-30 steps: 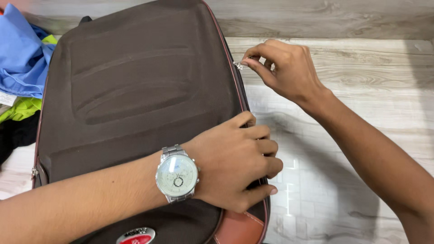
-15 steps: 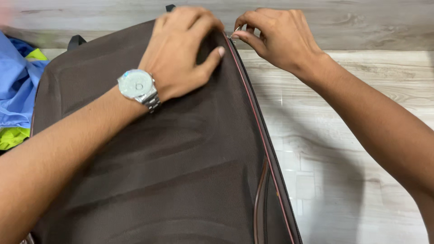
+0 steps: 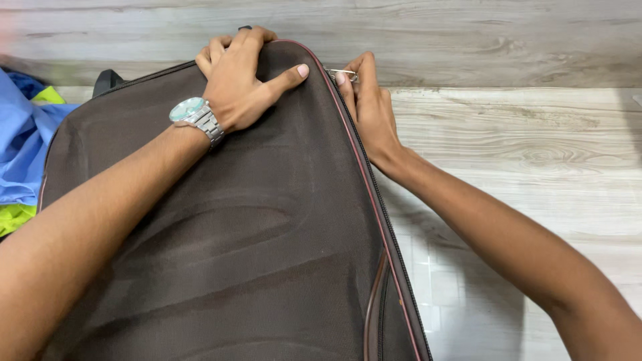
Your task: The person unzips a brown suitcase, removes a blue polo shirt and a striped dress shirt, and folds each garment on a flat surface, including buttoning the collar of the striped shirt.
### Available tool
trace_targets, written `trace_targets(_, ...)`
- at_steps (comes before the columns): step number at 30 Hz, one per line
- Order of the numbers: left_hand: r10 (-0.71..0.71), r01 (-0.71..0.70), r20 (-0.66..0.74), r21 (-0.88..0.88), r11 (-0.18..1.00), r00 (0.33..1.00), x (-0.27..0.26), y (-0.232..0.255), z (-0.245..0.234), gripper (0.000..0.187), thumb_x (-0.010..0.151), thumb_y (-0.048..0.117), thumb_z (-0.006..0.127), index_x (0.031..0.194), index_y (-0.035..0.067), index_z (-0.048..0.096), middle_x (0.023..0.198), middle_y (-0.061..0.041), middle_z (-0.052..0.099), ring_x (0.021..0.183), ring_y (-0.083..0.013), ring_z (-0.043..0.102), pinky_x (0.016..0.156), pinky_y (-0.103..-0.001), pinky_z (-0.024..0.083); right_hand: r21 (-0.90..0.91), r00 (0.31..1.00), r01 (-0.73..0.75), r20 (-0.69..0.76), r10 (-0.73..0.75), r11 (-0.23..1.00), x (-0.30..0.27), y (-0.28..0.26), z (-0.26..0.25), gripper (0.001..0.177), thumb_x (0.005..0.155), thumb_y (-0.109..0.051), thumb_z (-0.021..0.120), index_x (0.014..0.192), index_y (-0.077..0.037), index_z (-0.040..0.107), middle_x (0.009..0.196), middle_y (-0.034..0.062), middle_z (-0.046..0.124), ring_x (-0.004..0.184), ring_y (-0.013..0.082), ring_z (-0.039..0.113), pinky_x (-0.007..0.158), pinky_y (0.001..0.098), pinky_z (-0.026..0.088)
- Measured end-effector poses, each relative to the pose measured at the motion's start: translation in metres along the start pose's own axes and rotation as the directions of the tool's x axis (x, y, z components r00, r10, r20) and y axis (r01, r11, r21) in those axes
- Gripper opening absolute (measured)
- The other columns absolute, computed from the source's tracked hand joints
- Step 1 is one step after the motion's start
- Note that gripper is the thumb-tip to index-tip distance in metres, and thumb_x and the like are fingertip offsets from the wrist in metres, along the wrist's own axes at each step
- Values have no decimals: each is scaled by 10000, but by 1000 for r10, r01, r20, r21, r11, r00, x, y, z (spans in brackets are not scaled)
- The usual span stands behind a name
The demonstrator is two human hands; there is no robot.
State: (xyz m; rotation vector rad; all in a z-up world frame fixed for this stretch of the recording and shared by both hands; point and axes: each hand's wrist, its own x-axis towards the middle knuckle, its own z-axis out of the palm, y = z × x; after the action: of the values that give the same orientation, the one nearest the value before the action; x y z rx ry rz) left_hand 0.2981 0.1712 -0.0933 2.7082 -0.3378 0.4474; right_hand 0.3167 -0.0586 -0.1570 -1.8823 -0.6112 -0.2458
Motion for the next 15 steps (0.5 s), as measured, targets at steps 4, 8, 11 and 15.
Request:
trace_targets(4,104,-105,-21,-52,993,994,-4,-3,-1,762,925,670,656,1339,31,613,1305,-197,628,1269,-399,408,1105,-531,199,86,990,-117,-71,123,989,-24,-22,3,210,1136,-290,405,1104,-83,423,523,-13,552,396,77,508,353,277,296)
trace_targets(8,97,-90,73,-91,992,993,-5,10,-4,680,880,605,666,1324,91,623,1297,-163,641,1263,-386,414,1099,-520,221,-34,980,-114,-165,107,993,-45,-29,2,190,1139,-256,425,1080,-76,429,492,-12,506,371,75,469,346,287,266)
trace_targets(11,175,-163,100,-115,980,980,-11,29,-7,611,890,543,692,1308,100,637,1286,-160,649,1285,-393,403,1102,-533,221,-48,986,-69,-155,61,996,-75,-38,-10,158,1150,-206,435,1103,-57,413,498,49,515,384,139,459,400,316,261)
trace_targets(15,290,-272,116,-151,950,950,-27,60,-12,522,888,466,709,1262,103,672,1250,-142,679,1275,-369,445,1118,-518,251,40,999,-44,-18,45,998,-102,-51,-47,151,1104,-183,470,1095,-41,420,572,54,662,500,117,698,418,247,501)
